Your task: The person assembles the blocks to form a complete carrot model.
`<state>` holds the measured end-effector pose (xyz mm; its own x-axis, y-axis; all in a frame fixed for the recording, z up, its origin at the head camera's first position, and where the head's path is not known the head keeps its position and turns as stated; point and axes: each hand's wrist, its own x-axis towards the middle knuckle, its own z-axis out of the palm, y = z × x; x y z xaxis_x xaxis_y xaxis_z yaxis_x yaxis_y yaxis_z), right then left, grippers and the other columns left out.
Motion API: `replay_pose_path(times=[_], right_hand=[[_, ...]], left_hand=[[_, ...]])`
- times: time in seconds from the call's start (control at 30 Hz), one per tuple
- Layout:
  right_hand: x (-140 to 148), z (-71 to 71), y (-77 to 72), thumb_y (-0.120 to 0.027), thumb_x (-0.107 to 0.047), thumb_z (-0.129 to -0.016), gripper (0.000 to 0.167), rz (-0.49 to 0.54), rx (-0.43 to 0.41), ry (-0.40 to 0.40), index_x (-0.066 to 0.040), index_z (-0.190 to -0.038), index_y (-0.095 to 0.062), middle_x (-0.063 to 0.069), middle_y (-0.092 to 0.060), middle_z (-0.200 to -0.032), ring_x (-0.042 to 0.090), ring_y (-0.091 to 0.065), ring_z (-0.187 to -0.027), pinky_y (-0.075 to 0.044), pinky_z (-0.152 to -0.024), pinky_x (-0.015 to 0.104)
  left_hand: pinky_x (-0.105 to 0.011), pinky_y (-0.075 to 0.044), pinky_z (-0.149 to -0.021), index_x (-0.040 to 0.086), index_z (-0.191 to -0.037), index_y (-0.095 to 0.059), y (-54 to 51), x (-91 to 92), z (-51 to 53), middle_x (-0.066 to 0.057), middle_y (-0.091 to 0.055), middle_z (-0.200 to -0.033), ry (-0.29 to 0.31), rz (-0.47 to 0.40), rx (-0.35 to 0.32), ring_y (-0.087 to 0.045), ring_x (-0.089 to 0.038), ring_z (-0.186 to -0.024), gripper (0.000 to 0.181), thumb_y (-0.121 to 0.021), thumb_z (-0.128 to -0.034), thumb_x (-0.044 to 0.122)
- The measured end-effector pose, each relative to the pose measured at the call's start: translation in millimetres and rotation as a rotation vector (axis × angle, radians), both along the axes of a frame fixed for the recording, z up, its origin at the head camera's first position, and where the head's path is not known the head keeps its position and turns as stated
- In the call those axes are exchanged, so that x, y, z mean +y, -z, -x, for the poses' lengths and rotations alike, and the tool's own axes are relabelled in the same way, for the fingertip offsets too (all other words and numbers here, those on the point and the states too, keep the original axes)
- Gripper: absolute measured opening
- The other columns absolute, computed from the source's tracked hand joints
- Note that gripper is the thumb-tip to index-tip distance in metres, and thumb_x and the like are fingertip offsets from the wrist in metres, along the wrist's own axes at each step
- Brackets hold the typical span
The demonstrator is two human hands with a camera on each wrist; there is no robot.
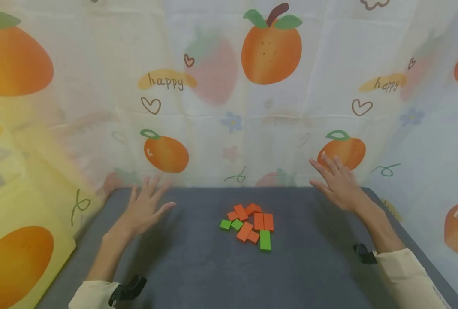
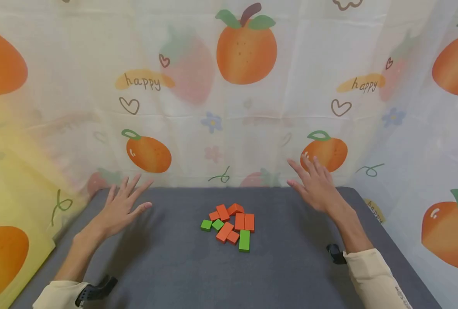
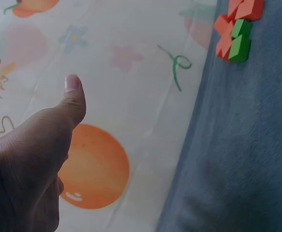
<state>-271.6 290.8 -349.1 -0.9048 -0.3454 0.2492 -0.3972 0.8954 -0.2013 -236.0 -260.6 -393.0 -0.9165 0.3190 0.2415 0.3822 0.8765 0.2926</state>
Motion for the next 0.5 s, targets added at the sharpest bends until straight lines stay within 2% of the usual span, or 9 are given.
replay_pose_path(times=[0.1,0.2,0.37,0.5], right_hand=[[-6,-5.4,1.3,-0.055,-0.040,-0.108,0.068,-0.011,0.012,-0.014,-0.018,-0.166,-0.028,0.031,-0.018,-0.171,0.064,-0.011,-0.154,-0.018,-0.115,0.084],[-13,-10.7,4.7,-0.058,-0.037,-0.107,0.068,-0.016,0.034,-0.029,-0.017,-0.165,-0.029,0.030,-0.023,-0.169,0.064,-0.015,-0.154,-0.020,-0.115,0.084],[-28,-18.6,14.1,-0.060,-0.035,-0.106,0.068,-0.022,0.052,-0.066,-0.015,-0.164,-0.031,0.028,-0.028,-0.168,0.062,-0.019,-0.154,-0.021,-0.116,0.082],[-42,-24.6,24.3,-0.059,-0.035,-0.107,0.066,-0.039,0.032,-0.099,-0.012,-0.163,-0.034,0.027,-0.030,-0.168,0.060,-0.021,-0.154,-0.023,-0.119,0.079]], left_hand=[[-0.078,-0.002,-0.123,0.027,-0.165,-0.030,6.4,10.4,-3.3,-0.019,-0.016,-0.175,0.028,-0.008,0.016,-0.004,-0.057,-0.160,0.069,-0.056,-0.1051,0.049],[-0.078,-0.005,-0.123,0.030,-0.167,-0.027,14.1,26.7,-7.3,-0.018,-0.023,-0.174,0.083,-0.012,0.014,-0.009,-0.056,-0.160,0.072,-0.057,-0.1042,0.049],[-0.073,-0.002,-0.127,0.037,-0.168,-0.020,24.7,60.9,-17.0,-0.007,-0.022,-0.176,0.184,-0.022,-0.060,-0.009,-0.047,-0.163,0.075,-0.056,-0.1041,0.052],[-0.069,-0.002,-0.130,0.037,-0.168,-0.018,32.9,89.7,-20.8,-0.001,-0.021,-0.176,0.269,-0.009,-0.135,-0.008,-0.040,-0.165,0.075,-0.056,-0.1045,0.052]])
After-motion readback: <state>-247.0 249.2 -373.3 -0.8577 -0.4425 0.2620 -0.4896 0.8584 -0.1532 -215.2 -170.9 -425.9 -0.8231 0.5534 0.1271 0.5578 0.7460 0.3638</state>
